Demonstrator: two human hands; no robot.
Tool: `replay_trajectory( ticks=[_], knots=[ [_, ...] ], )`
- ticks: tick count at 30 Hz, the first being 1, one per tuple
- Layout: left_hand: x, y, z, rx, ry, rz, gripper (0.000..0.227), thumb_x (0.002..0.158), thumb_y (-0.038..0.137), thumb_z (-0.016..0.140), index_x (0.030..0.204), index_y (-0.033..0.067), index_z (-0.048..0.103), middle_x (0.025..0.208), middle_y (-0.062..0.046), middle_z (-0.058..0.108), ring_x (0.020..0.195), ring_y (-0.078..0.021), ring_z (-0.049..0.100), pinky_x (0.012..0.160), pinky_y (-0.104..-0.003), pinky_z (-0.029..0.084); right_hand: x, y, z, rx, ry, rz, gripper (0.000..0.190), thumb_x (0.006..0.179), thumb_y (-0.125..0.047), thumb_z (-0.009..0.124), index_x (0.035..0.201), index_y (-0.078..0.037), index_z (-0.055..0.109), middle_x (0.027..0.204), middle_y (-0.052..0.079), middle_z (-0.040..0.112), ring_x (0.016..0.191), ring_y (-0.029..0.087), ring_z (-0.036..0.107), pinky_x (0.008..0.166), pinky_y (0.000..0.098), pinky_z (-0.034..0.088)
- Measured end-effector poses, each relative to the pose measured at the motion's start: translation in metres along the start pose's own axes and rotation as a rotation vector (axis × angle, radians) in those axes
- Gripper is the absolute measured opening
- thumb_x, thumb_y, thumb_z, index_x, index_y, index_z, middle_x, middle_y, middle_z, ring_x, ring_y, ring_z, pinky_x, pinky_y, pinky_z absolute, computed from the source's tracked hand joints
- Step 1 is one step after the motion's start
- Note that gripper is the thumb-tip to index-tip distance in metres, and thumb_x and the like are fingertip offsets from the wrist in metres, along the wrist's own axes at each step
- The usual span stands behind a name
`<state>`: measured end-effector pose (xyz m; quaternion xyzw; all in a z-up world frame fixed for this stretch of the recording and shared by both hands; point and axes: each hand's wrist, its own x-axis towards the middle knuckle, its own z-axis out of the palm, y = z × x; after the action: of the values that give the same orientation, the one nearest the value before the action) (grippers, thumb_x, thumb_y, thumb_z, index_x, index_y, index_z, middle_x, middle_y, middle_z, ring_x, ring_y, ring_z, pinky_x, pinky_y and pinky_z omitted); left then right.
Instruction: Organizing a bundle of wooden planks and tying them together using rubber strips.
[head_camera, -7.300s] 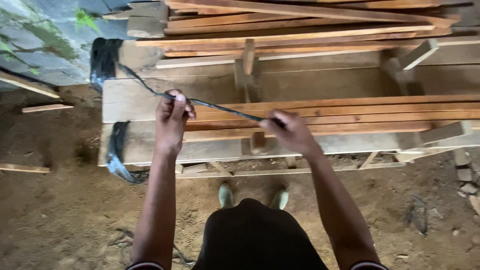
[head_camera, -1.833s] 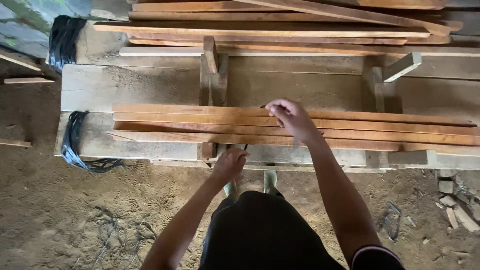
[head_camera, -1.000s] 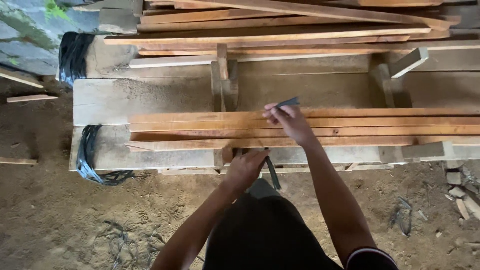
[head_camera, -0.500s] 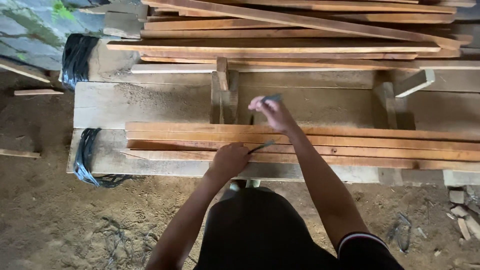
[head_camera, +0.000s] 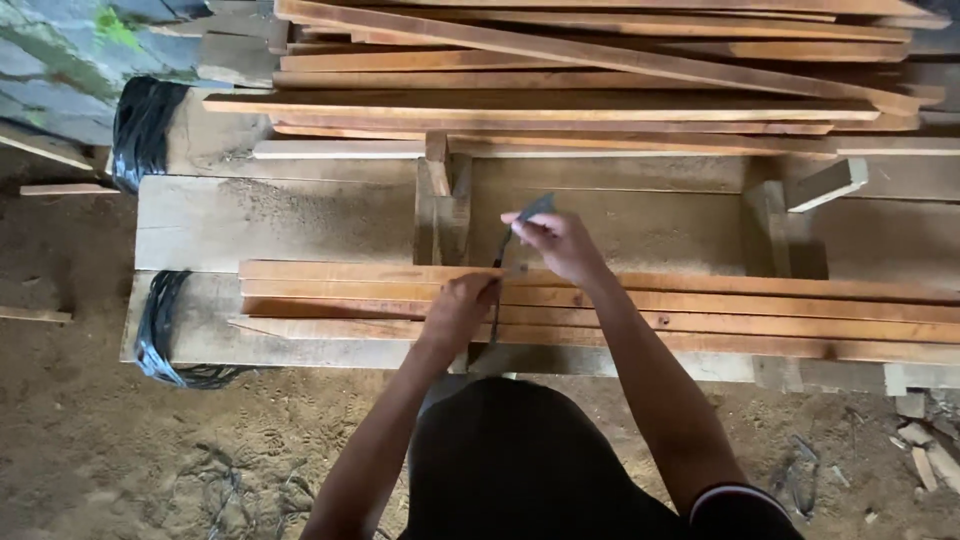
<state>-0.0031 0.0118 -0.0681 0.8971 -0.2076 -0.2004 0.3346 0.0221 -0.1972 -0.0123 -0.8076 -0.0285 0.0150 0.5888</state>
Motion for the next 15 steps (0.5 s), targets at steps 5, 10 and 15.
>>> replay_trajectory(
  ticks=[5,10,15],
  knots=[
    [0.024,0.009,-0.003,-0.248,0.260,-0.047,0.031,0.098,0.038,0.068,0.088,0.0091,0.075,0.075,-0.012,0.075,0.074,-0.0406,0.075,0.064,-0.053,0.060,-0.004,0.028,0.009,-0.048,0.065,-0.010,0.018,0.092,-0.007,0.067,0.075,-0.007,0.061,0.067,0.005,0.051,0.060,0.019,0.050,0.064,0.0377,0.046],
    [0.039,0.024,0.001,-0.200,0.422,0.040,0.031,0.097,0.039,0.072,0.085,0.0102,0.075,0.073,-0.015,0.073,0.070,-0.0414,0.073,0.059,-0.053,0.058,-0.020,-0.002,0.020,0.203,0.122,0.075,0.023,0.092,-0.011,0.071,0.070,-0.010,0.063,0.064,0.000,0.054,0.059,0.012,0.048,0.060,0.0289,0.040],
    [0.034,0.012,0.012,-0.284,0.387,0.101,0.027,0.103,0.035,0.069,0.088,0.0125,0.070,0.076,-0.014,0.072,0.075,-0.0361,0.074,0.059,-0.044,0.059,-0.022,0.066,0.036,0.289,0.278,0.214,0.020,0.078,-0.007,0.077,0.097,-0.003,0.071,0.086,0.009,0.062,0.085,0.022,0.063,0.083,0.0383,0.051]
  ],
)
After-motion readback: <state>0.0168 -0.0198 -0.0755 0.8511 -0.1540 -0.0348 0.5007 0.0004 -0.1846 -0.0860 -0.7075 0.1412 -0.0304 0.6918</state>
